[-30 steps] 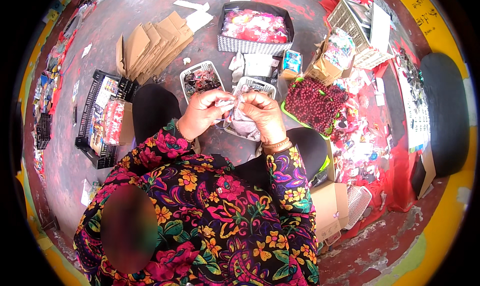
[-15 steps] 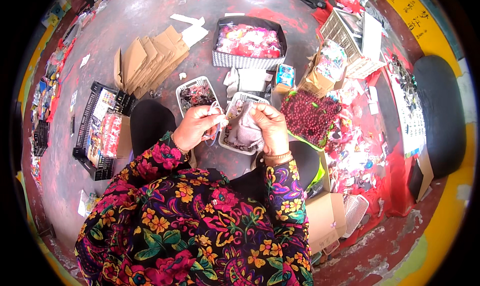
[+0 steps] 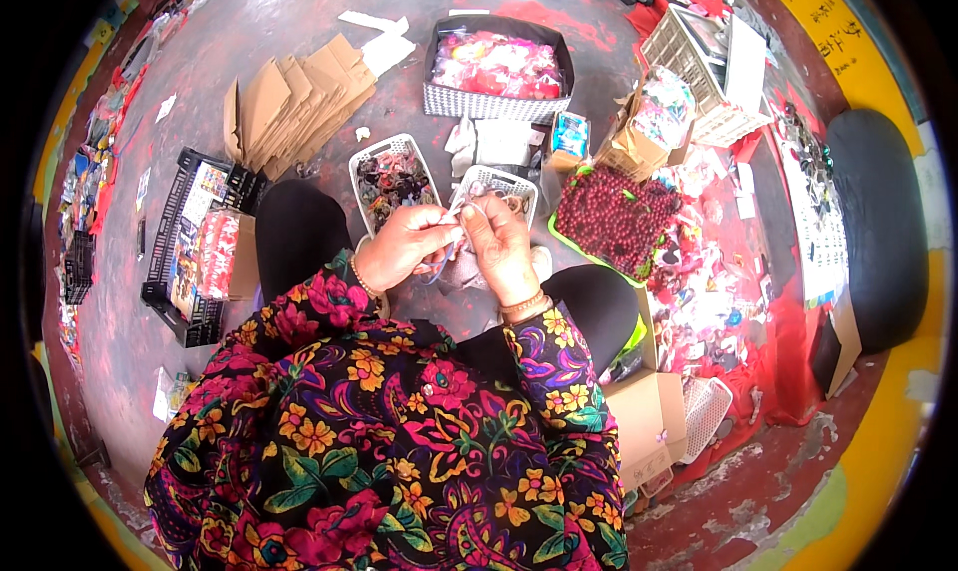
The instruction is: The person sits on the floor and wipes small, dark, bead-like objects one by one using a cloth. They pick each item from a white basket, rub it with the cloth, and place it into a second basket. The process is repetitive and involves handling small items individually.
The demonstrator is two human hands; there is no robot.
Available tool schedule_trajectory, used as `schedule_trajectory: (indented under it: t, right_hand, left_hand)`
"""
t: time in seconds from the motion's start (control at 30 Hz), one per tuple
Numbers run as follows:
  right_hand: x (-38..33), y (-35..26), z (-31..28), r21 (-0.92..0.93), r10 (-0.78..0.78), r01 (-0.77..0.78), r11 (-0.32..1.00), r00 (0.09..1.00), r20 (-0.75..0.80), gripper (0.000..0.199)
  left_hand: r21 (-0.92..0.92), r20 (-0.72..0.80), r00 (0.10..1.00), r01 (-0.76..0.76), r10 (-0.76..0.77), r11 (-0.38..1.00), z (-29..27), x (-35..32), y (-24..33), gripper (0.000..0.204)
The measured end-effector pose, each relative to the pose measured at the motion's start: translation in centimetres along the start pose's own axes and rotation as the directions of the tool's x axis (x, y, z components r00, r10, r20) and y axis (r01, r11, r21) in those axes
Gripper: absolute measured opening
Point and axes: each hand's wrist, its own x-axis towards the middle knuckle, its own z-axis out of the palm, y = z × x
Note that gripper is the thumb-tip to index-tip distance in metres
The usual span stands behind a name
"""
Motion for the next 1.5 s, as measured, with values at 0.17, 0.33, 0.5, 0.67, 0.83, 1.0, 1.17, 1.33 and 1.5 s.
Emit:
schedule_trajectory:
  t: [0.17, 0.33, 0.5, 0.67, 0.83, 1.0, 1.17, 1.33, 1.5]
  right_hand:
    - [-0.2, 0.0, 0.2, -0.105, -0.119, 0.117, 0.988, 0.993, -0.012, 0.016]
    - [-0.3, -0.4, 0.7, 0.264, 0.126, -0.1, 0.959, 0.988, -0.084, 0.018]
    - [0.2, -0.9, -0.6, 0.585, 0.397, -0.341, 0.736, 0.917, 0.035, 0.021]
    - [-0.3, -1.3, 0.2, 0.271, 0.241, -0.255, 0.928, 0.967, 0.085, 0.011]
    - [-0.3, -0.8, 0.2, 0.005, 0.136, -0.137, 0.991, 0.988, 0.078, 0.007]
    - [-0.3, -0.2, 0.2, 0.103, 0.085, -0.086, 0.991, 0.996, 0.016, 0.004]
    - [-0.5, -0.7, 0.4, 0.274, 0.199, -0.195, 0.942, 0.98, 0.016, 0.01]
    - [-0.1, -1.4, -0.8, -0.596, -0.223, 0.127, 0.793, 0.971, -0.09, 0.017]
    - [0.4, -4.2, -4.1, 0.102, -0.069, 0.108, 0.989, 0.944, -0.323, 0.015]
  left_hand:
    - [-0.105, 0.074, 0.996, 0.058, -0.05, 0.993, -0.8, 0.1, -0.1, 0.016]
    - [-0.318, 0.132, 0.991, 0.055, -0.014, 0.946, -1.1, -0.2, 0.2, 0.011]
    - [-0.359, 0.024, 1.0, 0.015, -0.007, 0.933, -1.6, -0.3, 0.1, 0.01]
    - [-0.013, -0.017, 0.999, 0.031, -0.031, 0.999, -1.4, -0.5, 0.7, 0.012]
    - [0.1, -0.124, 0.988, 0.1, -0.088, 0.99, -1.2, -0.1, -0.1, 0.014]
    - [-0.047, 0.039, 0.997, 0.068, -0.066, 0.997, -1.7, 0.4, -0.1, 0.013]
    - [-0.049, 0.143, 0.988, 0.06, -0.052, 0.997, -2.4, 0.5, -0.2, 0.013]
    - [-0.314, 0.147, 0.989, 0.022, 0.026, 0.949, -3.1, 0.6, -0.7, 0.011]
    - [-0.324, -0.036, 0.995, 0.071, -0.088, 0.944, -4.6, 1.4, -1.4, 0.012]
